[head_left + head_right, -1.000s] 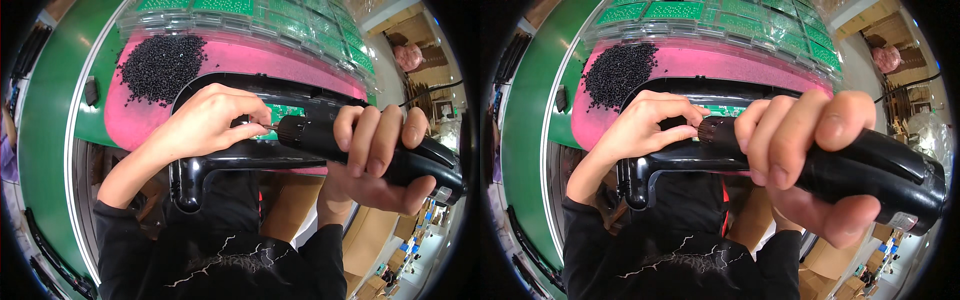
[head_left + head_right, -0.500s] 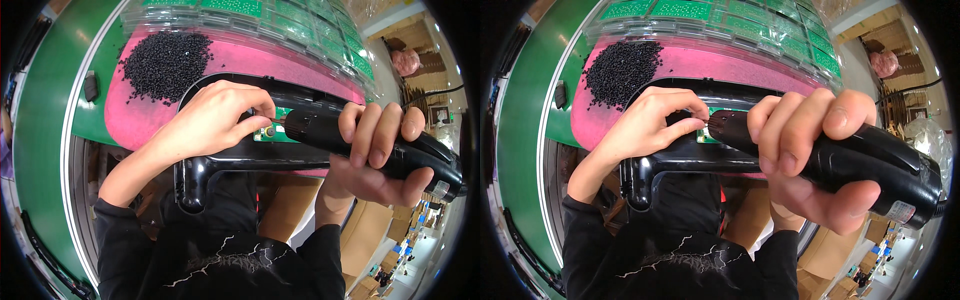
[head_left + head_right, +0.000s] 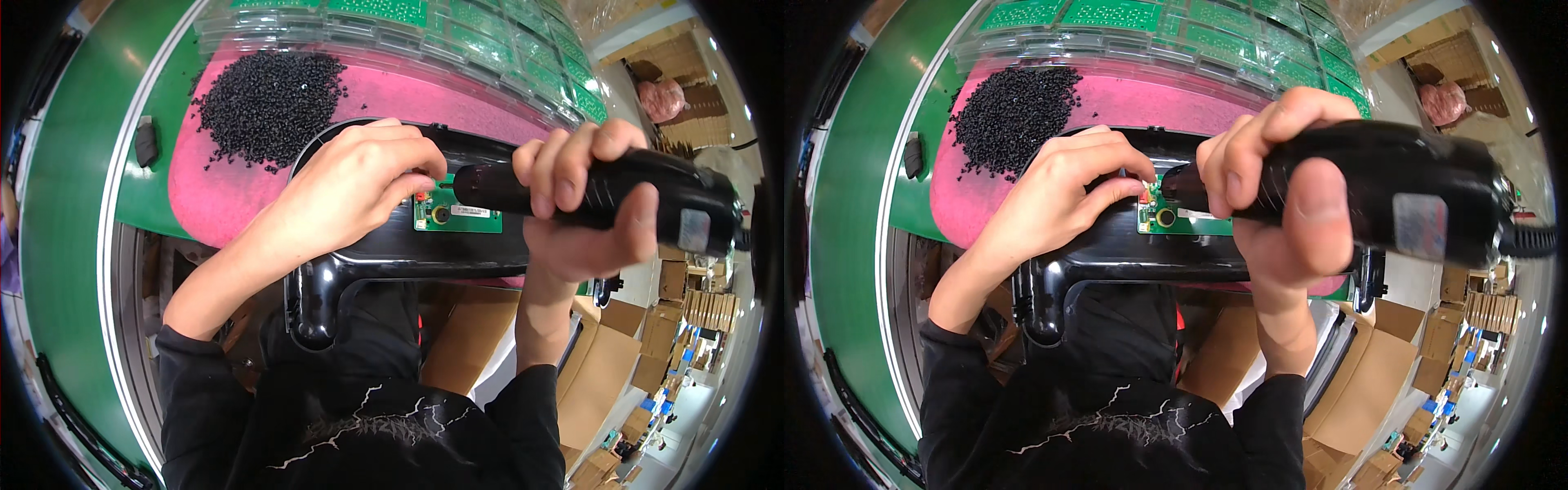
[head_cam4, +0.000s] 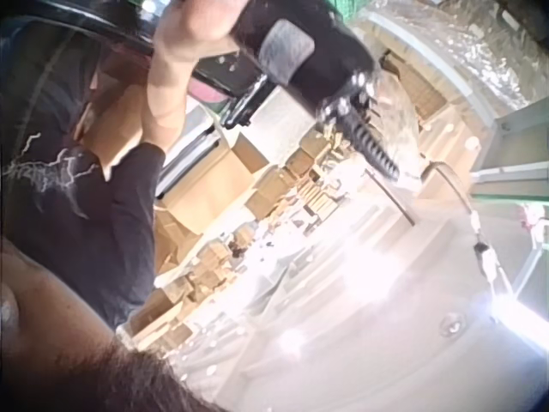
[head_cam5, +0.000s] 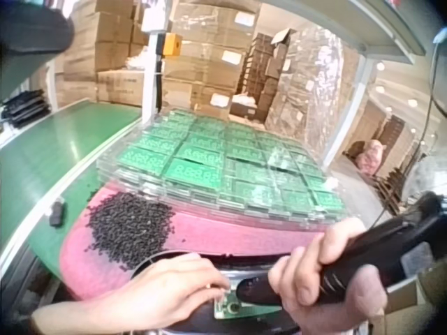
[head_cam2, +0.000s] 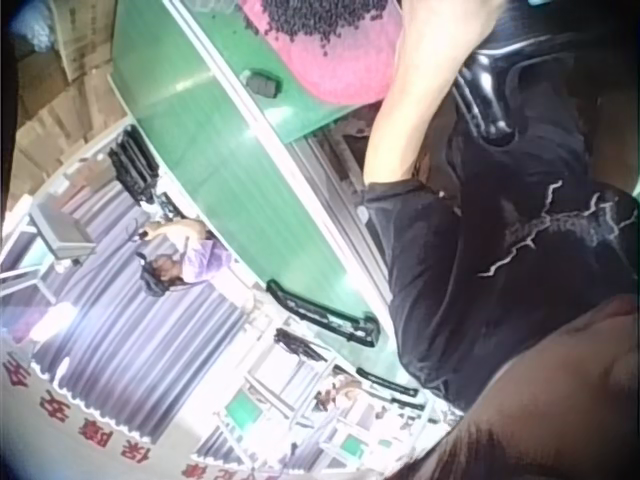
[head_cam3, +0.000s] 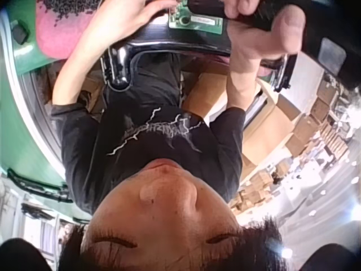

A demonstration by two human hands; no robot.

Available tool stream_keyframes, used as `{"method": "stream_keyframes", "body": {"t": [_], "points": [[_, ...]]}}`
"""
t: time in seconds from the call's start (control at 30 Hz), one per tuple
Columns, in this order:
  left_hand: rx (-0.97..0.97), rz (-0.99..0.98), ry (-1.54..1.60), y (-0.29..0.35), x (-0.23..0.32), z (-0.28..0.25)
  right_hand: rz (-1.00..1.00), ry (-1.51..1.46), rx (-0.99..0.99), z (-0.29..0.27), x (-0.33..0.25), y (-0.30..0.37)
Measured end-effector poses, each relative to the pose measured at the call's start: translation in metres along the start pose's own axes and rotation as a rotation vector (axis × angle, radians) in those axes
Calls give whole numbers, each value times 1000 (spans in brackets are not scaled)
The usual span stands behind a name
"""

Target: Assemble an electronic component by placing a circuit board into a plastic housing and securing it with screws using an electric screwdriver.

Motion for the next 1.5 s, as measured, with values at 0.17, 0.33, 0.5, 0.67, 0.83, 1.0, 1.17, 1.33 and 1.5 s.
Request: {"method": "stream_keyframes", "body": {"t": [0.17,0.33,0.5,0.67,0.83,1.0,1.17,1.33,1.5], "points": [[43,-78,33,3,-9,-1,43,-15,-35,-6,13,-3],[19,-132,-58,5,-12,-3,44,6,-53,-3,21,-5],[35,-217,-81,6,-14,-3,101,94,-163,6,33,-14],[79,-261,-137,6,-12,-4,87,138,-157,11,35,-12],[14,-206,-115,9,-15,-2,45,118,-115,11,30,-8],[-39,-49,-88,10,-5,4,18,-270,-141,3,-7,-2],[-45,64,39,2,13,6,15,-284,-145,3,-33,1],[-67,-12,179,5,5,3,34,-305,-133,4,-28,5],[-91,-39,192,4,3,7,-12,-295,-67,-1,-34,8]]}}
Point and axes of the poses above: each hand's wrist, its own y-axis away from the middle knuckle, its own z-axis out of the palm, x = y × z, the point moved 8 cm from there along -y, towards the middle knuckle, and after that the axes turned 10 degrees about x, right-handed, at the moved point
